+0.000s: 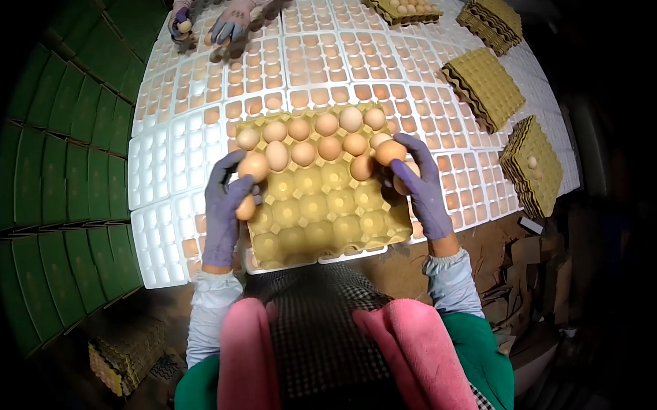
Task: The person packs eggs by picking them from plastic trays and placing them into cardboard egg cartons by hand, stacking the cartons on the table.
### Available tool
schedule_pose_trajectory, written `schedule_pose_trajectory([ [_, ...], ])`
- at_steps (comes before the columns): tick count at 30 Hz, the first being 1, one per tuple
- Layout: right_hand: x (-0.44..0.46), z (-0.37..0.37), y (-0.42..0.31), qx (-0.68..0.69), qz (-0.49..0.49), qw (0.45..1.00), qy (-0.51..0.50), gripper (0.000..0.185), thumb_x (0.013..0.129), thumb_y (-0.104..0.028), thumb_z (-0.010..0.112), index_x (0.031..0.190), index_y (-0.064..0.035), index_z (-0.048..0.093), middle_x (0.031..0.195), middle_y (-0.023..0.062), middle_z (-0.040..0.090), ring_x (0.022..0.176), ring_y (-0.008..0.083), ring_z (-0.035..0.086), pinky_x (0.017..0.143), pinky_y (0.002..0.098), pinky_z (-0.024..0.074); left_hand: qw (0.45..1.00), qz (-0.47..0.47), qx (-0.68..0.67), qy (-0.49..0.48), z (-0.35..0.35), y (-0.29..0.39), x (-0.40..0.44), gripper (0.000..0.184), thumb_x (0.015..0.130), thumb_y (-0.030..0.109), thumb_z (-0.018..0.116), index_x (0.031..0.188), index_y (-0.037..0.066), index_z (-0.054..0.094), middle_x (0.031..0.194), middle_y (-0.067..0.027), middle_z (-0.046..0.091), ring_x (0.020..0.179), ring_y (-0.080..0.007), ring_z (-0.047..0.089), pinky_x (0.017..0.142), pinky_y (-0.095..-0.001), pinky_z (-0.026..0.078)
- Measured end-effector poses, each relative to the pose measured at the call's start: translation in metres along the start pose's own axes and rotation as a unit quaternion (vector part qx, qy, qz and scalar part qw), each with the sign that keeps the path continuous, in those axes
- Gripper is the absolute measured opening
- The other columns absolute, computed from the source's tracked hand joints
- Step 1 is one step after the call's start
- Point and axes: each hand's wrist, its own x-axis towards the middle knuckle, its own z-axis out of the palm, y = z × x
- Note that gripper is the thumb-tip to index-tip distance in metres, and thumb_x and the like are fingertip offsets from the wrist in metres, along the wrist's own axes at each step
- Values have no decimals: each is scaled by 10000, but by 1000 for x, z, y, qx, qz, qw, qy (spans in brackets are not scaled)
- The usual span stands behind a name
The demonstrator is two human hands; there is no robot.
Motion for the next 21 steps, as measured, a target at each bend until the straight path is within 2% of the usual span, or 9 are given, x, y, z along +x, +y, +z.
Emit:
schedule_pose_trajectory([
  [1, 0, -7, -2, 97, -1, 995, 1, 380, 907, -156, 700, 1250, -40, 584, 1235, 60, 577, 1037, 152, 620, 824, 255, 528, 983, -63, -162, 53, -23, -1, 0, 438, 934, 147, 598, 1354, 54, 511, 1100, -61, 593, 813, -105, 603, 735, -265, 533],
  [2, 11, -14, 11, -66, -97, 993, -7, 371, 868, -132, 726, 1213, -53, 614, 1266, 70, 552, 1016, 180, 631, 825, 291, 535, 987, -28, -152, 47, -40, -1, 7, 395, 927, 164, 624, 1295, 34, 564, 1116, -72, 590, 803, -106, 601, 739, -263, 540],
  [3, 24, -23, 26, -265, -228, 936, -50, 395, 826, -112, 750, 1203, -117, 633, 1324, 88, 531, 1022, 246, 654, 811, 353, 548, 997, -51, -27, 52, -49, 3, 12, 418, 895, 178, 673, 1293, 90, 583, 1144, -72, 577, 830, -118, 614, 748, -281, 543],
  [5, 17, 8, -8, -565, -186, 804, -28, 443, 781, -136, 776, 1198, -178, 632, 1365, 135, 508, 1028, 319, 657, 797, 418, 551, 892, 178, 414, -23, -36, 18, 24, 469, 844, 262, 751, 1271, 135, 606, 1207, -87, 565, 794, -178, 637, 710, -322, 554],
  [6, 22, 16, -6, -624, -148, 766, -41, 438, 754, -175, 793, 1157, -186, 622, 1409, 171, 459, 1005, 355, 656, 780, 436, 557, 833, 63, 546, -60, -18, 40, 25, 575, 716, 330, 838, 1226, 161, 633, 1254, -116, 529, 855, -274, 660, 766, -389, 552],
  [9, 29, 34, -21, -745, -49, 661, -82, 407, 751, -182, 790, 1115, -174, 608, 1408, 172, 445, 973, 346, 659, 772, 437, 563, 729, 68, 675, -83, -4, 17, 41, 636, 695, 325, 833, 1262, 178, 585, 1344, -152, 452, 939, -351, 661, 795, -435, 545],
  [11, 29, 29, -18, -724, -91, 679, -86, 374, 747, -175, 790, 1074, -157, 610, 1408, 160, 444, 967, 339, 656, 770, 433, 565, 725, 55, 680, -92, -6, 16, 45, 632, 712, 307, 816, 1278, 187, 562, 1363, -160, 439, 959, -352, 656, 814, -433, 542],
  [17, 13, 29, -22, -572, -110, 813, 4, 446, 726, -227, 851, 1119, -93, 688, 1313, 164, 538, 1086, 314, 635, 900, 405, 532, 967, 94, 238, 14, -75, -7, 35, 475, 794, 196, 804, 1213, 82, 614, 1257, -93, 544, 995, -202, 630, 849, -337, 526],
  [21, 3, 106, -41, -372, -94, 923, -32, 451, 733, -175, 852, 1125, -37, 679, 1300, 158, 525, 1224, 302, 542, 981, 412, 492, 980, 6, 152, 130, -181, -32, 19, 425, 844, 179, 776, 1210, 32, 617, 1220, -74, 573, 1001, -189, 628, 853, -336, 530],
])
